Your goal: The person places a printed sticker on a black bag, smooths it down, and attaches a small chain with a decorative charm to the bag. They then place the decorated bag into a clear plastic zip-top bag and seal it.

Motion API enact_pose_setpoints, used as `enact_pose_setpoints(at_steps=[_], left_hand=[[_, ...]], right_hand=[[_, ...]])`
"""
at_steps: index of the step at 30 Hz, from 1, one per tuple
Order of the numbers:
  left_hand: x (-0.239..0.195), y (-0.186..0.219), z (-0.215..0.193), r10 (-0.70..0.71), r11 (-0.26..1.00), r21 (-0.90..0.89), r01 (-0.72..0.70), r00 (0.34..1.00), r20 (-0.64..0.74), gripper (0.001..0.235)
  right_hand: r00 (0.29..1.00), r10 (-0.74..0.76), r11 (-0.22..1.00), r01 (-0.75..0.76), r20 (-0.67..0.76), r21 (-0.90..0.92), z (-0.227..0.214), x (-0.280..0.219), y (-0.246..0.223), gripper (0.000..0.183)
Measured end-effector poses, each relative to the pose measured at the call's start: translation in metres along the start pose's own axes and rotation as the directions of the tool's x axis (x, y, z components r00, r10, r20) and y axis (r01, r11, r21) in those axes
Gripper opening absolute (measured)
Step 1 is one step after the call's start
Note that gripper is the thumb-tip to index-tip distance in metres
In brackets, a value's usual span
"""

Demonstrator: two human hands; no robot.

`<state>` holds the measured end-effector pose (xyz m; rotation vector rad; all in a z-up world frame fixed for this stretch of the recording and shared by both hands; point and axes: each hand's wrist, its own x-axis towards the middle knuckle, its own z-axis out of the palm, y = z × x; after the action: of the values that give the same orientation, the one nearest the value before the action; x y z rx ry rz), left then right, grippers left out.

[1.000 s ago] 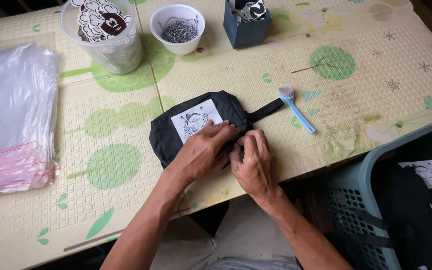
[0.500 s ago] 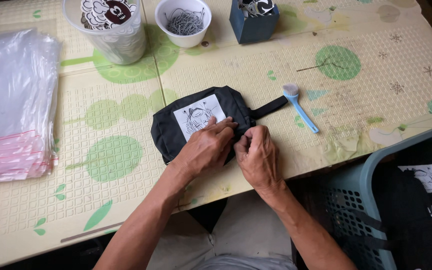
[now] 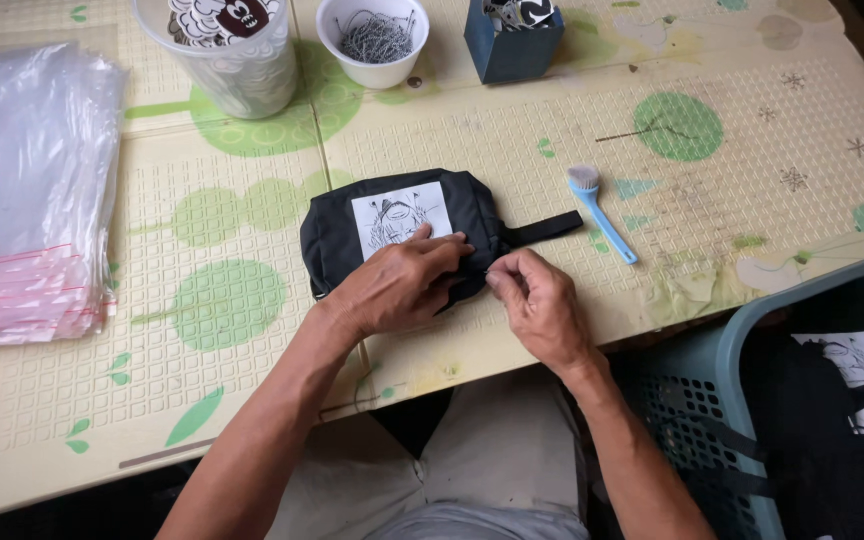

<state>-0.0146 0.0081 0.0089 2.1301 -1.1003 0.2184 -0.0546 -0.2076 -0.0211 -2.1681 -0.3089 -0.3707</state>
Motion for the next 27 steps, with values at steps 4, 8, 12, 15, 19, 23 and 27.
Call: enact_pose_setpoints(at_steps=[4, 8, 12, 15, 19, 23, 27], left_hand=[[-0.002, -0.01, 0.005, -0.068, 0.997, -0.03, 0.068, 0.998, 0.006, 0.029], [0.0, -0.002, -0.003, -0.062, 0.994, -0.093, 0.063, 0.998, 0.013, 0.019], [-0.001, -0.005, 0.0, -0.08, 0.994, -0.08, 0.081, 0.997, 0.012, 0.019], [-0.002, -0.008, 0.0, -0.084, 0.993, -0.083, 0.085, 0.996, 0.025, 0.019], [-0.002, -0.009, 0.002, -0.087, 0.993, -0.079, 0.088, 0.996, 0.026, 0.021], [-0.004, -0.01, 0.004, -0.075, 0.997, -0.018, 0.075, 0.997, 0.033, 0.023], [-0.005, -0.015, 0.013, -0.036, 0.997, 0.068, 0.035, 0.999, 0.012, 0.019]], right_hand=[[0.982, -0.181, 0.983, 0.182, -0.049, 0.019, -0.013, 0.014, -0.011, 0.007], [0.93, -0.366, 0.927, 0.368, 0.044, -0.07, -0.014, 0.023, -0.007, 0.007], [0.924, -0.375, 0.92, 0.382, 0.078, -0.093, -0.009, 0.023, -0.001, 0.006], [0.922, -0.381, 0.918, 0.386, 0.067, -0.088, -0.007, 0.021, -0.001, 0.005], [0.933, -0.356, 0.933, 0.358, 0.048, -0.026, -0.002, 0.015, 0.016, 0.008], [0.933, -0.353, 0.935, 0.355, 0.07, -0.011, -0.004, 0.012, 0.017, 0.016], [0.929, -0.365, 0.929, 0.368, 0.063, -0.038, -0.003, 0.01, 0.015, 0.019]])
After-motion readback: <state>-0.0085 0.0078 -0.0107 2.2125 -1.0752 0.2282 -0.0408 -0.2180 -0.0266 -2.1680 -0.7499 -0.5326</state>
